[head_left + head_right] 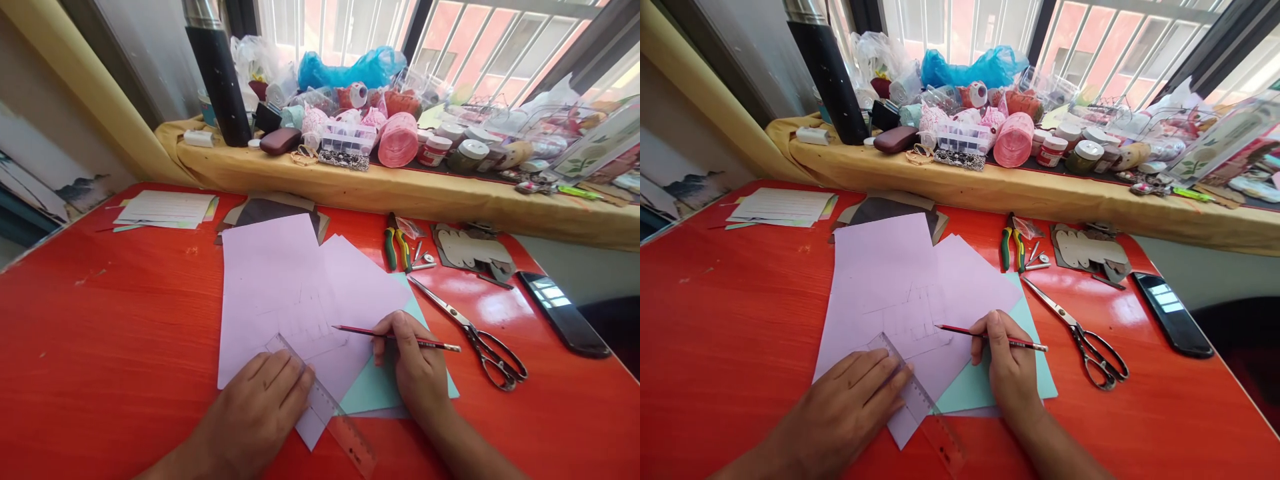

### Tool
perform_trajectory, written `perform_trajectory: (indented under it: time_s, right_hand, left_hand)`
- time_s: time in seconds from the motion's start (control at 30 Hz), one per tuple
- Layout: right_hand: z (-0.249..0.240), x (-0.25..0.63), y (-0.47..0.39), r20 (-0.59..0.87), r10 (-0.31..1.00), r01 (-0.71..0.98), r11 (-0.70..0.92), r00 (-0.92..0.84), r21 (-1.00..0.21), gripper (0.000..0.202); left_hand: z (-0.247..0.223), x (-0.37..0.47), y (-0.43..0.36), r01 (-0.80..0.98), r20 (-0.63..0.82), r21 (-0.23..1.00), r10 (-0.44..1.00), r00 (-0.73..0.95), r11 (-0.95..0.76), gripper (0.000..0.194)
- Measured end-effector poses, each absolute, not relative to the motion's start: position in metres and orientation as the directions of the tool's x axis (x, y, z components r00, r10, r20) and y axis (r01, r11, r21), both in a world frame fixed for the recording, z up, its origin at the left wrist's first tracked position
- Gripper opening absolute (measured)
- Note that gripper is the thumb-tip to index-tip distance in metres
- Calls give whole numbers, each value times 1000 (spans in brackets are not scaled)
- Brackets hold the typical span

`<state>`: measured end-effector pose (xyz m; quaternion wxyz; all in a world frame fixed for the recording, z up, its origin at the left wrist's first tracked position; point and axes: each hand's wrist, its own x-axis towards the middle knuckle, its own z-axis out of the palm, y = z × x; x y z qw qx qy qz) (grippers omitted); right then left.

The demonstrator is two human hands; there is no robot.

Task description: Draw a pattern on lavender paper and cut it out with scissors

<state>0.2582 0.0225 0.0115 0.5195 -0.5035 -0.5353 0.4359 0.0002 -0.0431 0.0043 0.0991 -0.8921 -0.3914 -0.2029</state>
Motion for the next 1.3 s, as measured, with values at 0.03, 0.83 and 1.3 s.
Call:
perform_trajectory:
  time_s: [0.03, 0.83, 1.3]
  right_hand:
    - [12, 258, 23, 121, 992, 90, 117, 46, -989, 54]
    - [14, 259, 21, 75, 985, 198, 105, -153, -974, 58]
    - [14, 260, 23, 46, 978, 222, 91, -202, -971, 58]
  left_hand:
    - [3, 0, -41, 742, 452, -21, 655, 605, -670, 26]
    - [-1, -4, -31, 722, 321, 55, 697, 642, -690, 14]
    - [-4, -3, -33, 738, 308, 62, 716, 627, -672, 13]
